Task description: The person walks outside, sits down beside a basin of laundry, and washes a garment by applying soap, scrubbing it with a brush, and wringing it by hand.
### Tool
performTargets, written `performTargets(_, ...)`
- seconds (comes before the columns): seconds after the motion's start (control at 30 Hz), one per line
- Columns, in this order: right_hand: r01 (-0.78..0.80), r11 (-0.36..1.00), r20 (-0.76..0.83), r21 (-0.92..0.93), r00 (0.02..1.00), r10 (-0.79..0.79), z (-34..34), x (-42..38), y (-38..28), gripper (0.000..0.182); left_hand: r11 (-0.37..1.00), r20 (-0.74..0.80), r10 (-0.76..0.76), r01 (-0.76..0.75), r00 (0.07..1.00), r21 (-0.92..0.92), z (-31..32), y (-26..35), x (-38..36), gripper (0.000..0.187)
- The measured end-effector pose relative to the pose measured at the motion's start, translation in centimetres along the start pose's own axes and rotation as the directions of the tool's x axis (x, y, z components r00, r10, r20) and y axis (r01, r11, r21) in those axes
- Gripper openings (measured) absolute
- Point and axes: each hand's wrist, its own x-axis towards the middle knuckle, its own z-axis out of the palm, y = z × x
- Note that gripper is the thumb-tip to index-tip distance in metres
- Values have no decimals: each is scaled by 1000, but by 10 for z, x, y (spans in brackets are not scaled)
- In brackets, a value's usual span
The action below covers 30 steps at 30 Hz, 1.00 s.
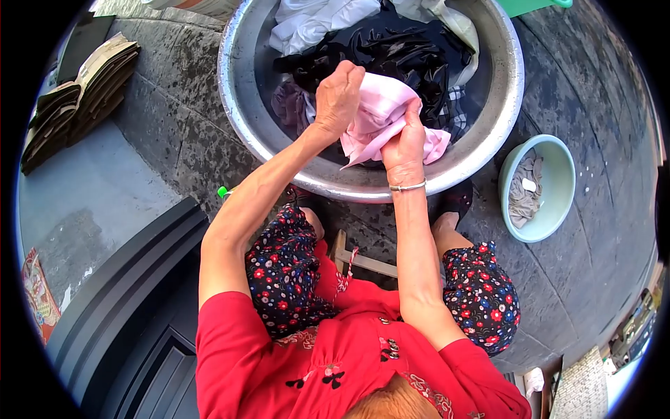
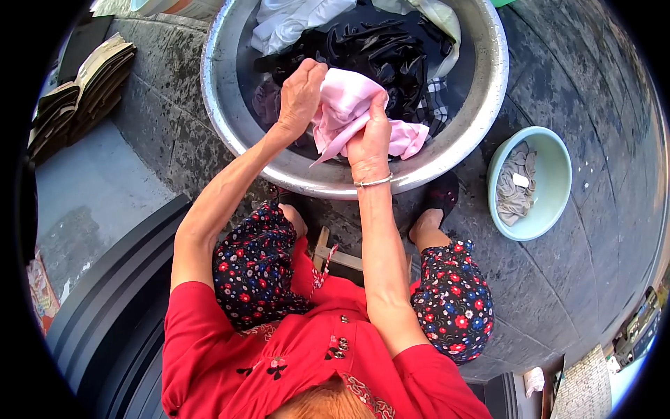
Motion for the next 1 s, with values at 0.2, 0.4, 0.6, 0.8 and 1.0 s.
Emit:
performTargets(0.2, -128, 974, -141, -187, 985, 102, -13, -8, 16, 45, 864, 289, 242, -341, 926, 370, 54, -5, -23, 19)
performTargets(0.4, -119, 989, 201, -83, 970, 134, -35, -4, 7, 40, 919, -19, 293, -276, 956, 281, 55, 41, -62, 12)
performTargets(0.6, -293, 955, 264, 43, 925, 272, -3, -9, 12, 44, 869, -23, 356, -322, 934, 375, 37, -5, -15, 13)
performTargets(0.8, -297, 948, 296, -111, 901, 317, 0, -16, 5, 54, 834, -135, 442, -351, 887, 426, 40, 0, -50, 25)
performTargets(1.0, -265, 946, 88, -189, 954, 285, -9, -9, 14, 55, 873, 454, 221, -383, 863, 303, 11, -4, -34, 23)
